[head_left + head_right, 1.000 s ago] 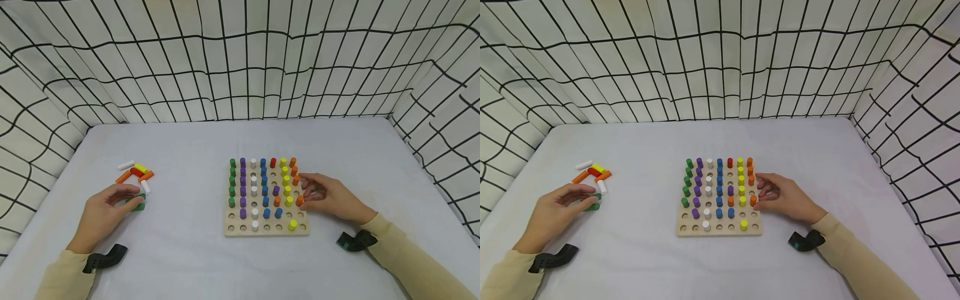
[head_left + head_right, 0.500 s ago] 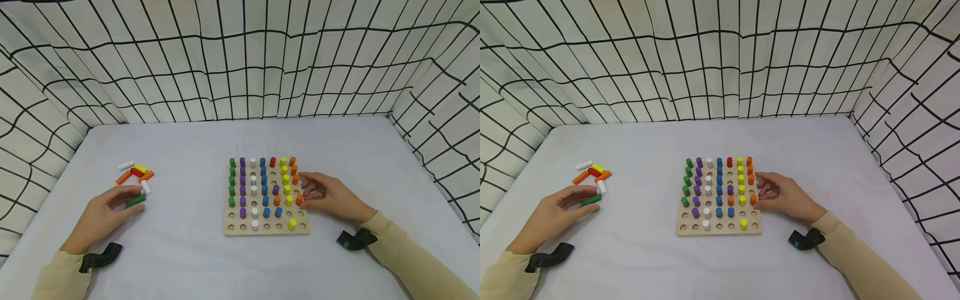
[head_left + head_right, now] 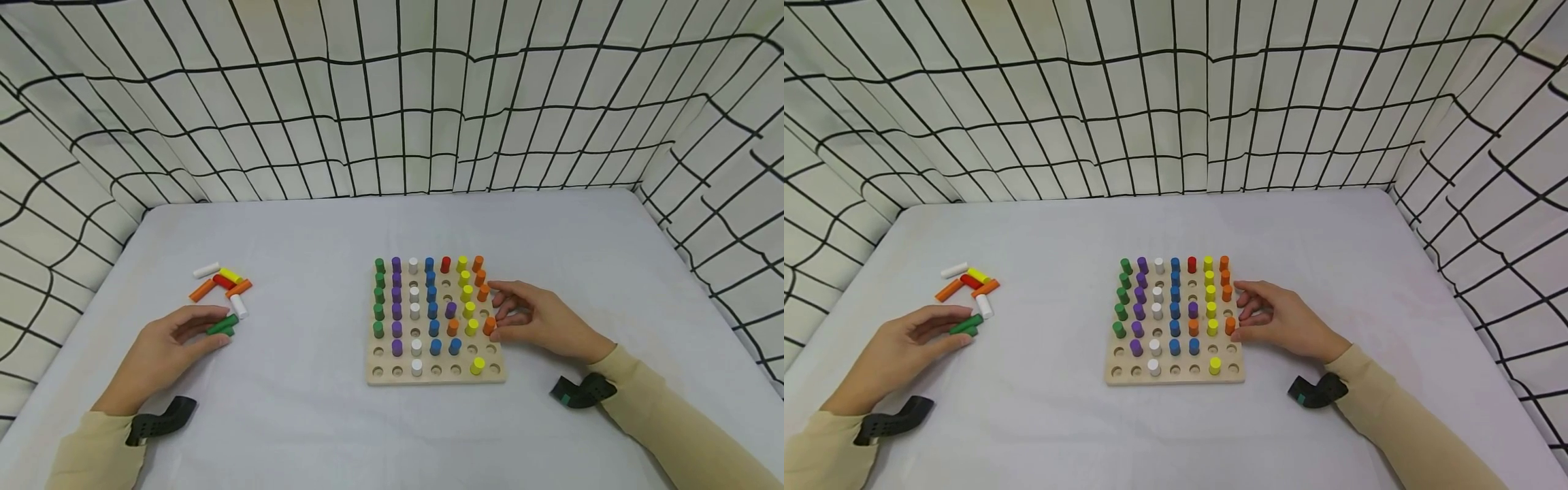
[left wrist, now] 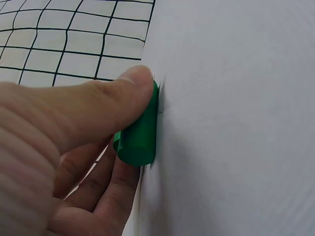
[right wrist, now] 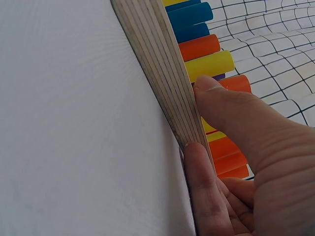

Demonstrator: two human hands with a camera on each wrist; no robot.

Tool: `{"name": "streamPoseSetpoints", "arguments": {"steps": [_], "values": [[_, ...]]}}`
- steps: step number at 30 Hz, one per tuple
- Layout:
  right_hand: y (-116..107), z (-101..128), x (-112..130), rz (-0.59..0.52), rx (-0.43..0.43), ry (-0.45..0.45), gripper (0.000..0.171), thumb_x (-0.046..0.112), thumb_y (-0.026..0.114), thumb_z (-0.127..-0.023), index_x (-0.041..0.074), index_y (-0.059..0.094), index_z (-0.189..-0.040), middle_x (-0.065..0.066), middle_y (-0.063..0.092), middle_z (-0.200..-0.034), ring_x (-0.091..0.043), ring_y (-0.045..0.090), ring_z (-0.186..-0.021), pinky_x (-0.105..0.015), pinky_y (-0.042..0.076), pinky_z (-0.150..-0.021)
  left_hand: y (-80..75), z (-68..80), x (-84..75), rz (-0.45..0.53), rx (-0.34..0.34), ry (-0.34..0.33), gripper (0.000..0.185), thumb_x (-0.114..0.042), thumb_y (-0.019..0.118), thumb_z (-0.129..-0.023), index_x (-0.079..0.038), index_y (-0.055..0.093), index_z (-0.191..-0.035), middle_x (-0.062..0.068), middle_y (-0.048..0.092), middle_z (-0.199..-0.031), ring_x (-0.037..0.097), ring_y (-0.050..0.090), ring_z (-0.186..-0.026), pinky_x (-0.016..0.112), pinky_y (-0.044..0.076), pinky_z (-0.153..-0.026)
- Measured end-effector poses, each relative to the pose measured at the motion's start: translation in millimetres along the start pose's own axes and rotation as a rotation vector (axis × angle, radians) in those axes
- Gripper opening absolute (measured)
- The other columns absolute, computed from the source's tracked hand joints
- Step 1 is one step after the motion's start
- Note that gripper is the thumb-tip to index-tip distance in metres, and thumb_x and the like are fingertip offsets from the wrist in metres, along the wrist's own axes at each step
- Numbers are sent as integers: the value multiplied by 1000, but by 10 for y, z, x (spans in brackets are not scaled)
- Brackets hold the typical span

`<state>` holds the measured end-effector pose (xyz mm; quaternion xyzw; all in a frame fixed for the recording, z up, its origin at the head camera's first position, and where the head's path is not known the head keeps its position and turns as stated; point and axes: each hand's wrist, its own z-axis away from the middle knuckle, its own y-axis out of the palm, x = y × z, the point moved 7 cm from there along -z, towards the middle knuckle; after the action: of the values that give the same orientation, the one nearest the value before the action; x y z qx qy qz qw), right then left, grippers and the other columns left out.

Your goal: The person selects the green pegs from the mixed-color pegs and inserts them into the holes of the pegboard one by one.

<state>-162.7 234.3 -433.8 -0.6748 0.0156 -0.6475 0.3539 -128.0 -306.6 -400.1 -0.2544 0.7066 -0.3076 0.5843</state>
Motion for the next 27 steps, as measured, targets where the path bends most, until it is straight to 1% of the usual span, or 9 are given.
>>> {"name": "streamPoseSetpoints", "arguments": {"steps": [2,4,8,13,18,21,27], "values": [[-1,1,2,-1,-1,-1,88,25,90,-81,6,44,-153,-9,59,-124,-7,68,-101,-17,61,-91,4,0,1,6,-7,3,40,-10,83,-88,-7,68,-125,-32,62,-114,-25,57,-104,-4,47,-89],[-1,2,2,0,0,-2,88,25,90,-81,6,44,-154,-9,59,-123,-7,67,-101,-17,61,-91,5,-1,8,6,-11,-9,41,-10,83,-87,-7,68,-125,-34,62,-112,-27,57,-104,-4,47,-88],[0,1,-4,3,-2,-4,88,25,90,-81,6,44,-153,-8,59,-123,-7,67,-101,-17,61,-91,-7,-1,17,-32,-27,-41,38,-14,85,-86,-8,72,-122,-39,58,-108,-30,54,-101,-5,48,-83],[-2,3,-4,8,-3,-4,87,26,90,-81,6,45,-153,-9,59,-122,-8,67,-101,-17,61,-90,-24,4,-3,-63,-57,-44,35,-14,85,-86,-8,74,-118,-42,56,-105,-32,53,-98,-5,48,-81],[-7,4,14,8,-4,-3,86,25,89,-82,5,45,-153,-9,59,-122,-8,68,-101,-17,61,-90,-40,10,-29,-77,-91,-29,31,-12,84,-86,-9,74,-115,-43,57,-102,-32,53,-96,-6,47,-80],[-1,3,23,-2,-3,-11,85,25,89,-83,4,45,-153,-10,59,-122,-8,67,-101,-17,61,-90,-43,6,-52,-74,-115,-7,28,-8,83,-87,-9,75,-114,-43,58,-102,-31,54,-96,-6,47,-81],[1,4,31,-12,-7,-21,85,24,88,-83,3,45,-152,-11,59,-122,-6,67,-100,-18,62,-90,-50,6,-87,-67,-162,37,30,-1,81,-86,-6,73,-115,-43,58,-102,-29,55,-95,-6,47,-82]]}}
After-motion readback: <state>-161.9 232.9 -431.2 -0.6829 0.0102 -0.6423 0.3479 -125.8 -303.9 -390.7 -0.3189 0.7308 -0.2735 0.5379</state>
